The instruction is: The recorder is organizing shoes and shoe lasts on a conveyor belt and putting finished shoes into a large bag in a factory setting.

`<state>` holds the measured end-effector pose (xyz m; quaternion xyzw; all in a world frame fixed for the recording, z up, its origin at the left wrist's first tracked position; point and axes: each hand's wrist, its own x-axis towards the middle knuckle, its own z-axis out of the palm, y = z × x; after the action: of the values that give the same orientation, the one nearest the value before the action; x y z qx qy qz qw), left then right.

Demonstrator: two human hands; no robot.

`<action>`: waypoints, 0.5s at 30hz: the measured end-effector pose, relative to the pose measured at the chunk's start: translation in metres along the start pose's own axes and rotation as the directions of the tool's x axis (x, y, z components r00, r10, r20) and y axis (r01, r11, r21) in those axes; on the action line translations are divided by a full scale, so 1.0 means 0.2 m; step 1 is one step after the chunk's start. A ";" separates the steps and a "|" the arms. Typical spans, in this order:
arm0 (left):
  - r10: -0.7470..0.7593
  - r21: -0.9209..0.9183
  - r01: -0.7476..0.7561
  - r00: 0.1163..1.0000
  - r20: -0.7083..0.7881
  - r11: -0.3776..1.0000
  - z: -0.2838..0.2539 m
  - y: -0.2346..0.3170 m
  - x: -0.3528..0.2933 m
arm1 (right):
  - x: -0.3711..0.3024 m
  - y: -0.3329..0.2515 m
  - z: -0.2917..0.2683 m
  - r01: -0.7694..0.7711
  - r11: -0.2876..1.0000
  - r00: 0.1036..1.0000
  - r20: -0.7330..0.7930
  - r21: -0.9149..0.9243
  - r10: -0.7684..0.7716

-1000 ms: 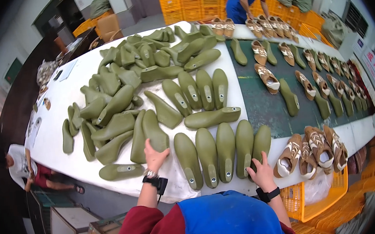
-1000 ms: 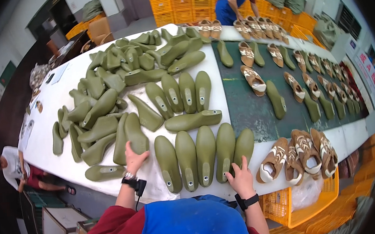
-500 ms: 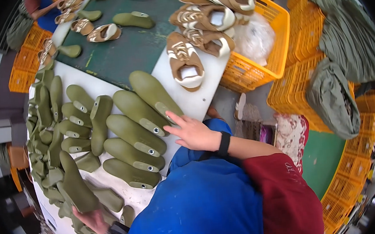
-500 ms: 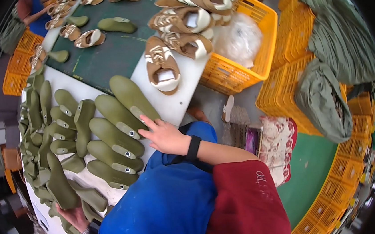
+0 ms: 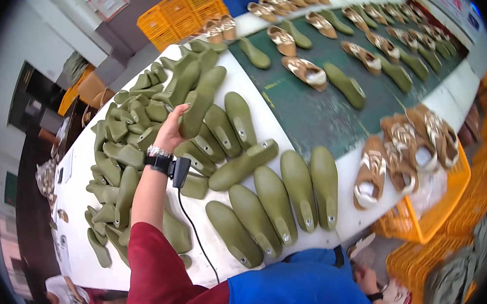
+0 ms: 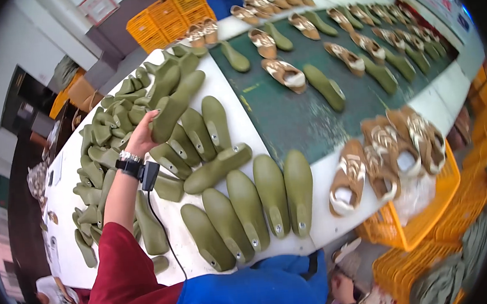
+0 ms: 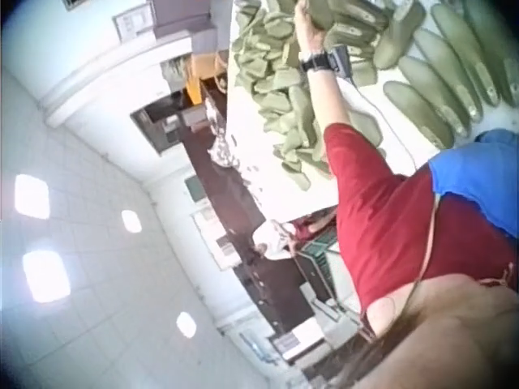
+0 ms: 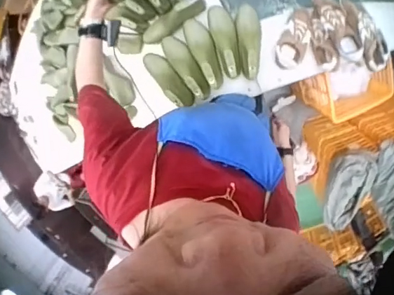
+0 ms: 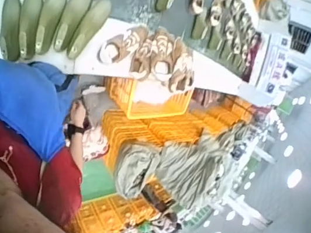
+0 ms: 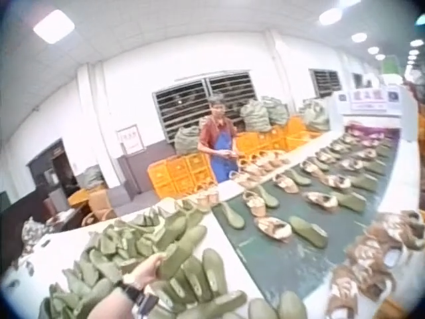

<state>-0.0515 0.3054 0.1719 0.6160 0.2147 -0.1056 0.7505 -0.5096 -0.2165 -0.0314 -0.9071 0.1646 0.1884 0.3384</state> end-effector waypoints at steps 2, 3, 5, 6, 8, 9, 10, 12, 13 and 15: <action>0.041 0.097 -0.049 0.996 0.084 0.994 -0.13 0.09 0.09 | -0.02 0.19 0.07 -0.030 0.995 0.993 0.109 -0.096 0.041; 0.058 0.087 -0.065 0.995 0.084 0.994 -0.13 0.11 0.15 | 0.03 0.23 0.08 -0.017 0.995 0.995 0.097 -0.100 0.027; 0.200 0.354 -0.166 0.978 -0.062 0.920 -0.19 0.11 0.31 | 0.12 0.21 0.03 -0.113 0.981 0.970 0.198 -0.156 0.143; 0.285 0.569 -0.206 0.957 -0.053 0.797 -0.24 0.12 0.40 | 0.14 0.19 0.00 -0.161 0.971 0.948 0.246 -0.179 0.202; 0.364 0.778 -0.298 0.926 0.096 0.553 -0.20 0.10 0.51 | 0.15 0.16 -0.04 -0.284 0.933 0.882 0.323 -0.219 0.344; 0.482 0.910 -0.348 0.851 0.208 0.223 -0.36 0.05 0.59 | 0.17 0.14 -0.04 -0.313 0.918 0.841 0.378 -0.243 0.387; 0.500 0.949 -0.315 0.823 0.269 0.007 -0.46 -0.04 0.67 | 0.19 0.12 -0.04 -0.354 0.896 0.793 0.423 -0.267 0.439; 0.391 0.984 -0.175 0.904 0.176 -0.039 -0.48 -0.14 0.69 | 0.18 0.13 -0.01 -0.423 0.863 0.737 0.448 -0.277 0.505; 0.422 0.996 -0.091 0.902 0.093 -0.024 -0.57 -0.19 0.72 | 0.20 0.14 0.02 -0.319 0.931 0.883 0.302 -0.178 0.360; 0.386 0.995 0.098 0.918 -0.089 -0.006 -0.63 -0.22 0.68 | 0.24 0.16 0.06 -0.236 0.972 0.954 0.190 -0.004 0.233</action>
<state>0.0257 0.4331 0.0524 0.9883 0.1375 -0.0372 0.0549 -0.4839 -0.2392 -0.0802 -0.8559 0.2400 0.3110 0.3364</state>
